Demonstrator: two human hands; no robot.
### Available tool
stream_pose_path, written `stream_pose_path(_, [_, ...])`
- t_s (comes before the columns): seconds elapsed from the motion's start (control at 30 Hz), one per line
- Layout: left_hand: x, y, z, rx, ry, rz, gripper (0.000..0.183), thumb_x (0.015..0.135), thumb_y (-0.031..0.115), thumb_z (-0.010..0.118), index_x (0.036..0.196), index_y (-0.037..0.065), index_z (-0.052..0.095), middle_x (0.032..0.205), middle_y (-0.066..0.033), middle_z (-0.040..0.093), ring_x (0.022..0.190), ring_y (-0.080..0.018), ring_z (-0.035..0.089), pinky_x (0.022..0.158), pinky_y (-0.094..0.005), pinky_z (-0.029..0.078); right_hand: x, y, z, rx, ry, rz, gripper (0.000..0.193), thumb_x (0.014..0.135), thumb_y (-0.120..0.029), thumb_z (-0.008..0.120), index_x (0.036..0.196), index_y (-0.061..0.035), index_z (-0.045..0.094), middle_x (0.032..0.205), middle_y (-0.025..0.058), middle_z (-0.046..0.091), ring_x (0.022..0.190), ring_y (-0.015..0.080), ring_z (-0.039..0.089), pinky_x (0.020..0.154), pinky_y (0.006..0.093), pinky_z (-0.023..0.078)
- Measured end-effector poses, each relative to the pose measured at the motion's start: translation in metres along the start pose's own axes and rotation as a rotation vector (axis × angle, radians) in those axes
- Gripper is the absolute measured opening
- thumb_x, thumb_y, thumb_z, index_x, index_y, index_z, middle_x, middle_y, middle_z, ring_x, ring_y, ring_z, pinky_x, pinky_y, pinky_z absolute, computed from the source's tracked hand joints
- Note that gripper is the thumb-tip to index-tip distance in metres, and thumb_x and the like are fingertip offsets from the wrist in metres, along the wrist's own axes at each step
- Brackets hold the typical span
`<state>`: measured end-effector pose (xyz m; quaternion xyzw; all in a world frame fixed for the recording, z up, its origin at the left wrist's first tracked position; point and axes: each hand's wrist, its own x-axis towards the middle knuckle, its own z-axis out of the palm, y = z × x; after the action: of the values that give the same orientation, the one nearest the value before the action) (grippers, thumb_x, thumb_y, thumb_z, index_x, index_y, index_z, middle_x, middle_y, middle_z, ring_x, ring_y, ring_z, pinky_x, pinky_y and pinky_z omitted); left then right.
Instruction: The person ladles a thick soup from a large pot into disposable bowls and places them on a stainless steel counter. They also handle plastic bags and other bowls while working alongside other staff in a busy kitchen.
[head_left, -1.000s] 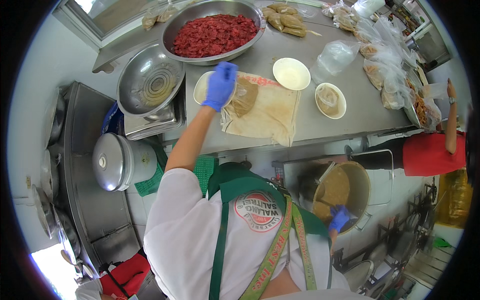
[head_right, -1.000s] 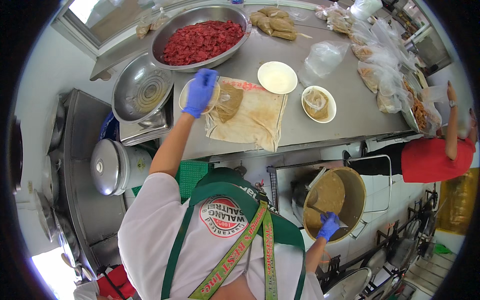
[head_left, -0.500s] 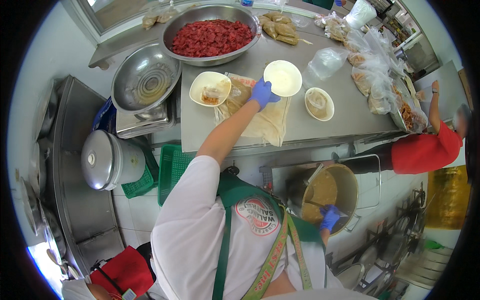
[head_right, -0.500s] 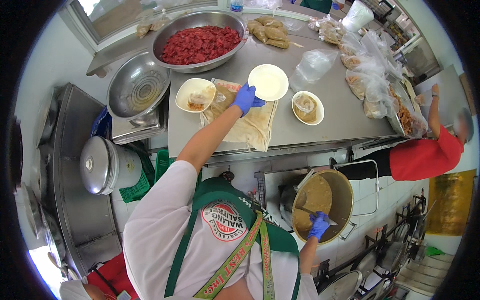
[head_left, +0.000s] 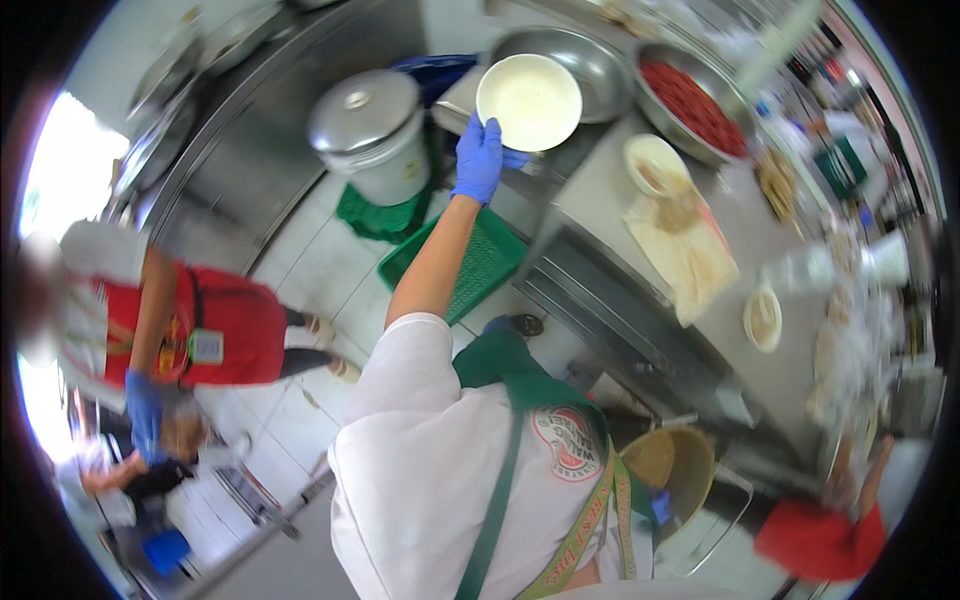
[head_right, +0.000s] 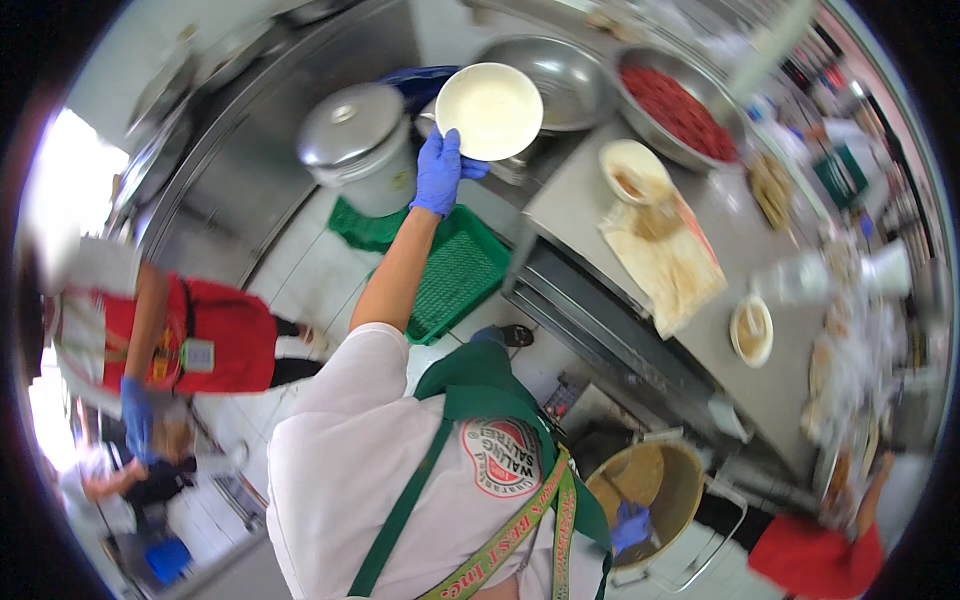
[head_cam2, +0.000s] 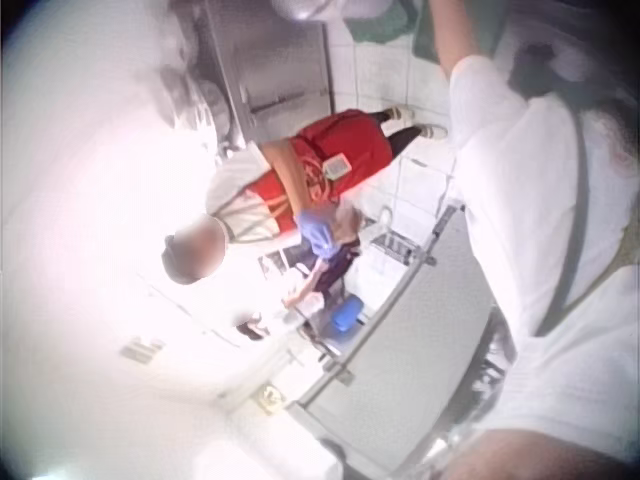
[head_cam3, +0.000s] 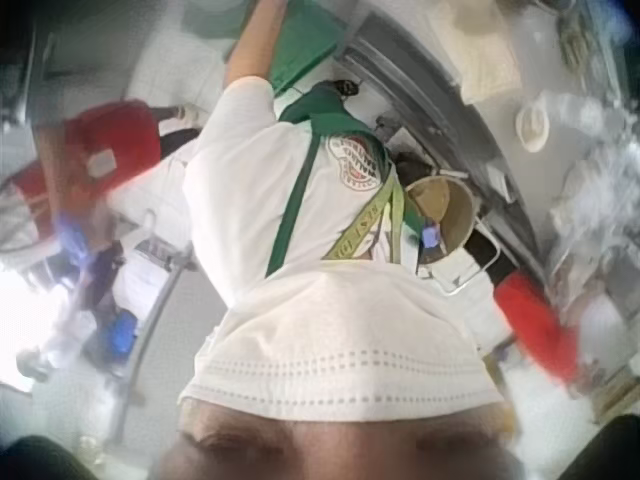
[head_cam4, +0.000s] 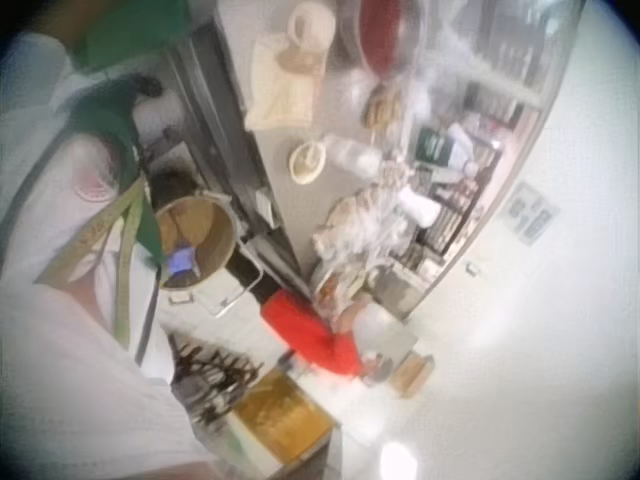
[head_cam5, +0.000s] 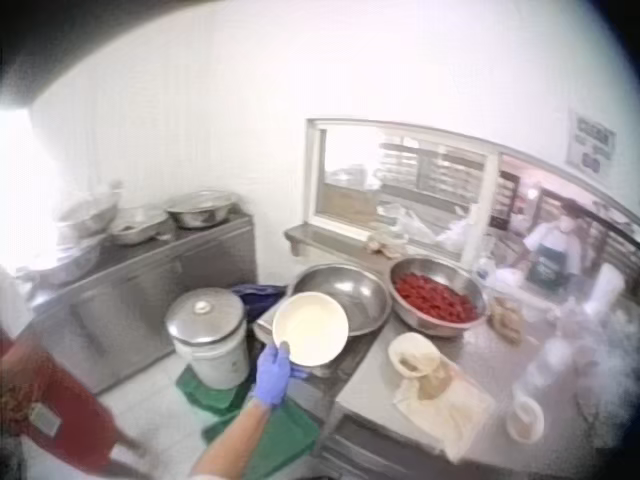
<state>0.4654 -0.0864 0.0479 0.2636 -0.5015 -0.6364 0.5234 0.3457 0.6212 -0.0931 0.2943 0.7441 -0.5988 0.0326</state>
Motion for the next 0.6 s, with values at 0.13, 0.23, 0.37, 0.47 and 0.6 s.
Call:
stream_pose_path(0.13, [-0.023,0.049,-0.127,0.073,0.343,0.066,0.038,0.101,0.017,0.037,0.137,0.005,0.035,0.088,-0.0159,0.065,0.054,-0.0191,0.064,0.047,-0.0282,0.056,0.02,0.0,0.023,-0.13,-0.055,-0.021,0.03,0.085,-0.023,0.057,0.093,0.0053,0.06,0.084,0.0158,0.063,0.073,0.0276,0.065,0.06,0.0354,0.055])
stream_pose_path(0.23, [-0.052,0.078,-0.182,0.12,0.475,0.159,0.035,0.101,0.017,0.037,0.133,0.003,0.039,0.084,-0.0153,0.065,0.052,-0.0184,0.063,0.045,-0.0276,0.055,0.026,-0.006,0.046,-0.197,-0.103,-0.037,0.03,0.086,-0.023,0.057,0.093,0.0051,0.06,0.084,0.0156,0.062,0.072,0.0275,0.065,0.06,0.0354,0.055])
stream_pose_path(0.37, [-0.093,0.12,-0.211,0.191,0.513,0.138,0.03,0.1,0.021,0.041,0.121,0.0,0.047,0.073,-0.0132,0.065,0.049,-0.0164,0.062,0.043,-0.0248,0.052,0.027,-0.015,0.074,-0.257,-0.164,-0.058,0.029,0.086,-0.023,0.057,0.092,0.0049,0.06,0.084,0.0154,0.062,0.072,0.0273,0.065,0.06,0.0355,0.055])
stream_pose_path(0.47, [-0.116,0.149,-0.218,0.207,0.501,0.112,0.03,0.1,0.022,0.041,0.119,0.0,0.048,0.072,-0.0134,0.066,0.049,-0.0155,0.062,0.042,-0.0237,0.051,0.025,-0.02,0.087,-0.281,-0.196,-0.083,0.029,0.086,-0.023,0.057,0.092,0.0047,0.06,0.084,0.0152,0.062,0.072,0.0272,0.064,0.06,0.0355,0.055])
stream_pose_path(0.6, [-0.142,0.183,-0.208,0.2,0.493,0.197,0.032,0.099,0.026,0.044,0.113,-0.001,0.053,0.069,-0.0118,0.066,0.048,-0.0132,0.061,0.04,-0.0219,0.048,0.026,-0.024,0.1,-0.304,-0.234,-0.104,0.028,0.086,-0.023,0.057,0.092,0.0044,0.06,0.084,0.0149,0.062,0.072,0.027,0.064,0.06,0.0356,0.055])
